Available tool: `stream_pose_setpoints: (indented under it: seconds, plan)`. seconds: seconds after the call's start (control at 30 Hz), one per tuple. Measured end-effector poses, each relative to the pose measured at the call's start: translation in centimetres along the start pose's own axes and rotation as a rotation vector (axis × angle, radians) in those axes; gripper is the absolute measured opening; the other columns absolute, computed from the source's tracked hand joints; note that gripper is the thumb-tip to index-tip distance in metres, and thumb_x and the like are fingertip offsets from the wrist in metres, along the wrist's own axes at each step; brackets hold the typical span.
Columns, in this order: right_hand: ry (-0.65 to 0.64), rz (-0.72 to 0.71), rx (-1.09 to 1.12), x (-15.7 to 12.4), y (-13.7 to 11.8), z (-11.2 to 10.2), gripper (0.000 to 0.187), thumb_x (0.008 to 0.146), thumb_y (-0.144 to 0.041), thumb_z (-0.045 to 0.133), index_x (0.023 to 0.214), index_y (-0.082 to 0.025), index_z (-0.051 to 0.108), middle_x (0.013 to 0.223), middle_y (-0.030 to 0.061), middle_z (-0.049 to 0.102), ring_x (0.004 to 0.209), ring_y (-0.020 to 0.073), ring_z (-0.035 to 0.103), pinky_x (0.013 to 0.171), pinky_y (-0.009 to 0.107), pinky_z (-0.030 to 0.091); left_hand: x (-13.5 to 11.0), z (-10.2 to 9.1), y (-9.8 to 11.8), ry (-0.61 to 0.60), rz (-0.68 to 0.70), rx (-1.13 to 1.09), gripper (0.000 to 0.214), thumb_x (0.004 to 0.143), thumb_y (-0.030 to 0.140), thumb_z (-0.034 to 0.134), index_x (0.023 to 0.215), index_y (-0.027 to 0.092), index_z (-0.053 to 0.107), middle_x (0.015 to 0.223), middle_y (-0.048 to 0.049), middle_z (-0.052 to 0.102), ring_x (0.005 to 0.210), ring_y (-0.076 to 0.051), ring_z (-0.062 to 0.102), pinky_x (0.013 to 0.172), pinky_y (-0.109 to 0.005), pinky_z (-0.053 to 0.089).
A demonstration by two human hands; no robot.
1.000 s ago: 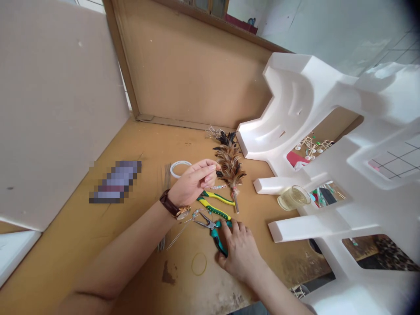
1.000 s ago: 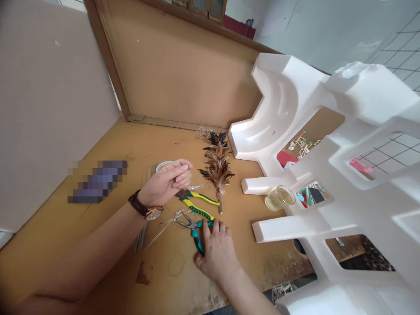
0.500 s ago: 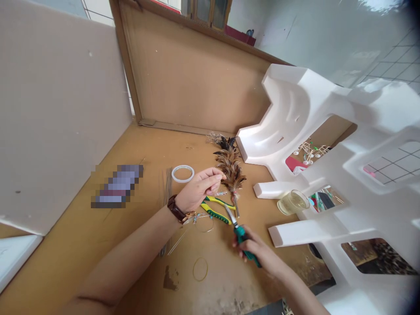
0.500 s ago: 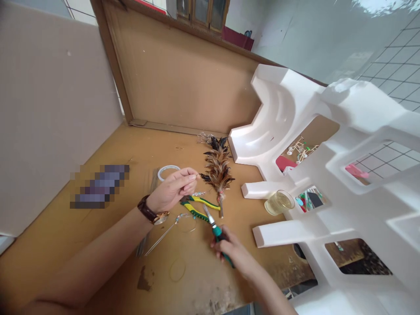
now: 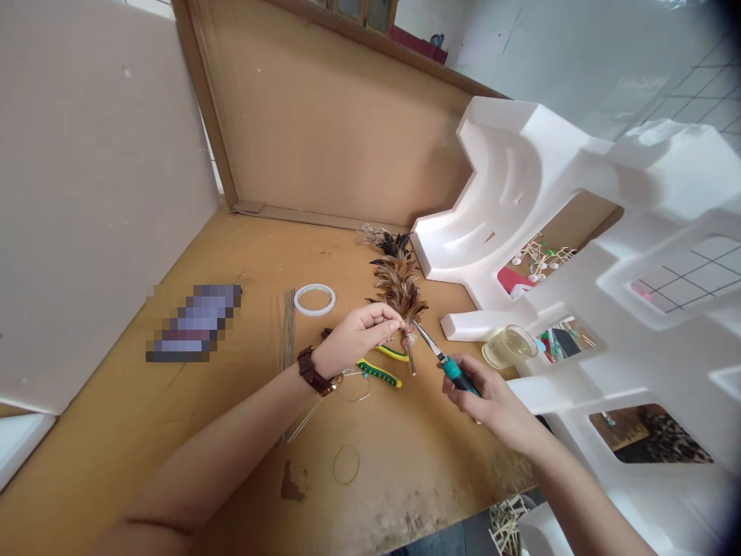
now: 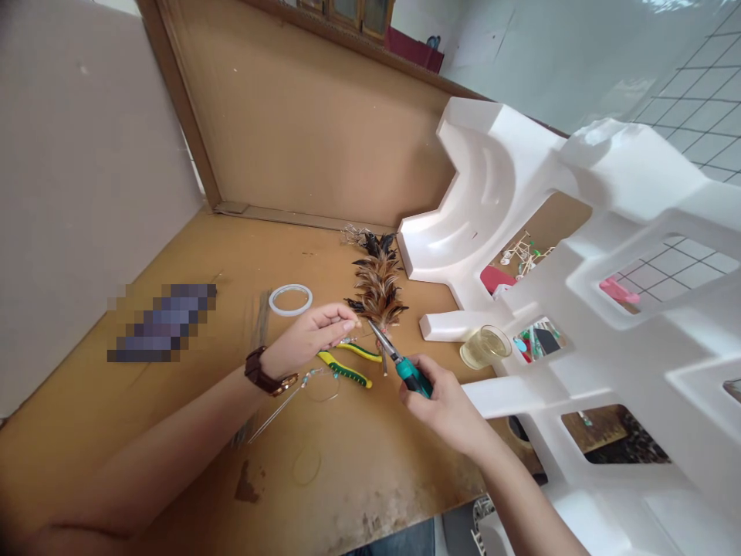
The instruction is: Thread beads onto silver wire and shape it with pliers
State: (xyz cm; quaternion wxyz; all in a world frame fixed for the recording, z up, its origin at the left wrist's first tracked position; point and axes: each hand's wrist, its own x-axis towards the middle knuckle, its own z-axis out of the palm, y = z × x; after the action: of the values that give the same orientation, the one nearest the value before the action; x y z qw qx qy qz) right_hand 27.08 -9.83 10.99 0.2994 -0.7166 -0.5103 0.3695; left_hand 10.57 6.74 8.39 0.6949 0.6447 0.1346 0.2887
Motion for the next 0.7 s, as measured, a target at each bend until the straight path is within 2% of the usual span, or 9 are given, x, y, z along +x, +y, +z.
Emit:
stream_pose_setpoints:
  seconds: [0.23,0.43,0.7]
  plan:
    - [0.004,-0.054,-0.010,0.43,-0.42,0.33,0.010,0.075,-0.018,0.051,0.085,-0.018,0.052,0.071,-0.0031,0.047,0.063,0.0110,0.040,0.054,0.021,0.031,-0.01,0.13,-0.09,-0.022,0.000,0.001,0.015,0.082,0.029,0.051,0.078,0.015,0.056,0.058,0.0044,0.049,0.049,-0.006,0.032,0.047,-0.018,0.027]
    - [0.036,-0.055,-0.076,0.57,-0.39,0.52,0.013,0.074,-0.017,0.050,0.086,-0.018,0.052,0.067,-0.0047,0.041,0.059,0.0102,0.036,0.053,0.021,0.031,-0.03,0.25,-0.33,-0.008,-0.029,-0.002,0.015,0.081,0.029,0.053,0.078,0.015,0.057,0.055,0.0053,0.046,0.049,-0.006,0.034,0.047,-0.018,0.027]
    - [0.111,-0.049,-0.186,0.50,-0.42,0.76,0.021,0.073,-0.019,0.050,0.093,-0.019,0.054,0.063,-0.0042,0.043,0.054,0.0108,0.037,0.051,0.022,0.033,0.01,0.58,-0.34,0.024,-0.032,-0.049,0.015,0.078,0.029,0.054,0.076,0.015,0.057,0.055,0.0049,0.047,0.048,-0.007,0.033,0.046,-0.019,0.026]
